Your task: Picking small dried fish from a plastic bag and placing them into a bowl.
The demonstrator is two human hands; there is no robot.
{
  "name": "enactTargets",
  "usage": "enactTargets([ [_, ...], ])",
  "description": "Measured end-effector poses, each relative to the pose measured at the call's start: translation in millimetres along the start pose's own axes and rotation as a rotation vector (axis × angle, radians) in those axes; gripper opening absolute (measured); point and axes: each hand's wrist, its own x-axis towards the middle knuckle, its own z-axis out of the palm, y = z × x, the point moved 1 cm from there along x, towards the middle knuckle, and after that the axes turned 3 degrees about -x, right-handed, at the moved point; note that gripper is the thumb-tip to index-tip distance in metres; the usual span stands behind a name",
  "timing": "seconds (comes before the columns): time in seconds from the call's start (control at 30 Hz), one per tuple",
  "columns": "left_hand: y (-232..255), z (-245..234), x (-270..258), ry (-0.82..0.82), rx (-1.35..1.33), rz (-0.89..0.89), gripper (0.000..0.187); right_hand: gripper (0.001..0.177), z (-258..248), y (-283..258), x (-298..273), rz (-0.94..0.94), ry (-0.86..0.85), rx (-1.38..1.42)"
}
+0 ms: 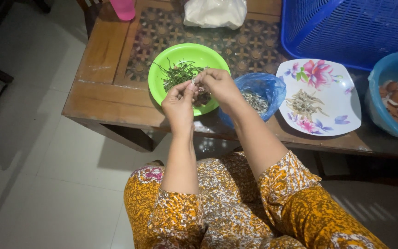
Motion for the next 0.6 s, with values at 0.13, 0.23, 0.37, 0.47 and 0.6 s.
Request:
enactTargets([
  [0.13,-0.3,0.2,-1.1,0.012,0.061,0.008,0.013,0.014,5.8,-15.4,-5.5,0.014,0.020,-0.042],
  [0.23,3.1,1.7,-2.3,0.005,0.023,0.004,0.013,0.013,6.3,-16.8,-5.7,-0.035,0.048,-0.189],
  [0.37,0.9,0.2,-0.7,-0.002,0.016,-0.025,0.013,0.015,5.1,-12.2,-3.8,-0.020,0.027,-0.169],
  [0.47,2.9,2.0,-1.6,-0.004,0.021,-0.062,0.013,0.014,4.7,-13.0,-4.3,-0.006,0.036,-0.164],
  [0.6,-0.2,0.5,-0.2,0.008,-0.012,-0.078,0.013,0.013,-0.7,0.0,2.0,-0.013,0.093,-0.122],
])
